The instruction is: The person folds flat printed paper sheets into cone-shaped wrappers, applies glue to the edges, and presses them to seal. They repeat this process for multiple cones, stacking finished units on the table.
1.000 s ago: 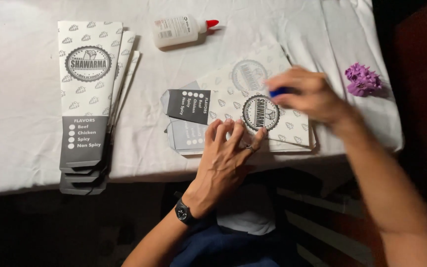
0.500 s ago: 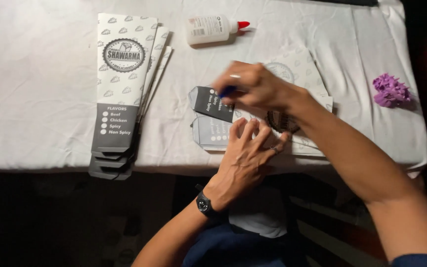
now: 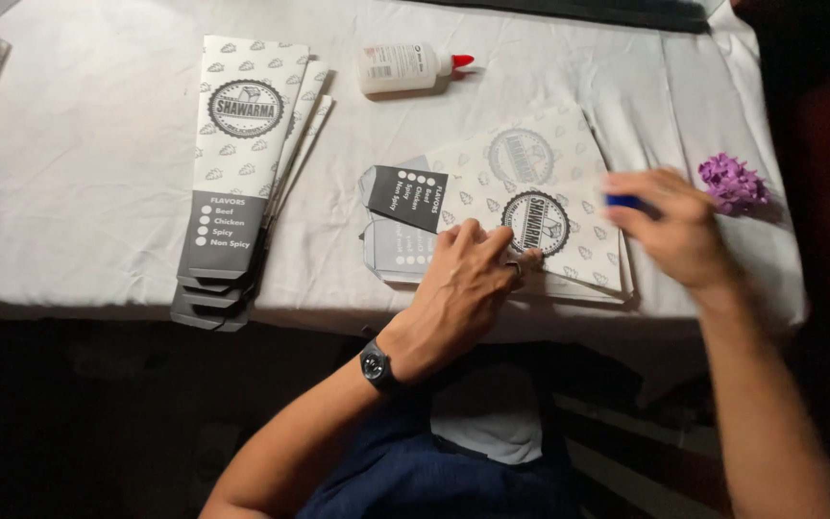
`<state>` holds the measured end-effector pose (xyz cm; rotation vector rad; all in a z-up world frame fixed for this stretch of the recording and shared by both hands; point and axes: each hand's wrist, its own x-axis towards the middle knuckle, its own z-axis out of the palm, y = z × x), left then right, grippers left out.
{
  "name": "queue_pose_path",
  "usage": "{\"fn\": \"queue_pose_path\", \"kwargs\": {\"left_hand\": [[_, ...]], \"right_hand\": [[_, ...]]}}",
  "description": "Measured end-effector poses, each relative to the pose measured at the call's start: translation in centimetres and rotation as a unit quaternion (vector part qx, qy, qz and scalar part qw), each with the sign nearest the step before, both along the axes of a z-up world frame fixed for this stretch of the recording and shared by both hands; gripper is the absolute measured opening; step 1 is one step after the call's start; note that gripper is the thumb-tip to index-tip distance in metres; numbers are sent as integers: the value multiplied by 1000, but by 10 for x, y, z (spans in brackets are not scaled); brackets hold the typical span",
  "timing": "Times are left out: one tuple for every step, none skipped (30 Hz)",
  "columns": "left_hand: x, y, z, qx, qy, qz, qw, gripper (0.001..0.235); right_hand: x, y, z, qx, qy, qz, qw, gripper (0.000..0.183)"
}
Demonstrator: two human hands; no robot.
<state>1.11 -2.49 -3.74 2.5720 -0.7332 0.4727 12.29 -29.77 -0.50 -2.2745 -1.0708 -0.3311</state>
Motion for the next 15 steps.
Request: {"fn": "queue_pose_path", "kwargs": {"left_hand": [[3,-1,3,3,-2,4,1000,40],[6,-2,6,38,-6,7,999,38],[8,-3,10,71,-8,13,997,37],[9,-1,11,72,-9,20,997,37],[8,2,12,95,-53,8,994,37],[6,5,12,119,-97,-3,988,37],[12,7,1,121,-95,2,988,37],[18,10,-11,168,-104,-36,980,36],[28,13,-21,216,-118,-76,966,34],[41,9,-42,219,-119,-72,966,34],[54,4,-64,204,-153,-68,965,31],[67,-1,-86,188,-186,-64,962,54],[62,6,-67,189,-185,-63,962,54],[58,14,-47,214,-232,-77,946,44],[54,20,-28,238,-278,-92,926,72]], "right_hand": [[-9,-19,-1,3,-2,4,1000,31],[-18,-37,-2,-13,-33,-42,999,27],[-25,-56,-2,-30,-63,-85,994,24],[-29,-56,-6,-29,-64,-78,994,24],[-33,-54,-12,-22,-94,-91,991,21],[-37,-53,-18,-14,-125,-105,986,17],[-38,-54,-19,-12,-123,-99,987,17],[-38,-55,-20,-14,-121,-107,987,18],[-36,-57,-21,-14,-123,-117,985,18],[-35,-58,-22,-11,-126,-114,985,18],[-36,-60,-23,-14,-124,-121,985,18],[-36,-61,-25,-18,-123,-129,984,19],[-36,-62,-26,-17,-123,-128,984,19],[-35,-62,-26,-13,-122,-129,984,18],[-36,-63,-27,-11,-121,-131,984,16]]}}
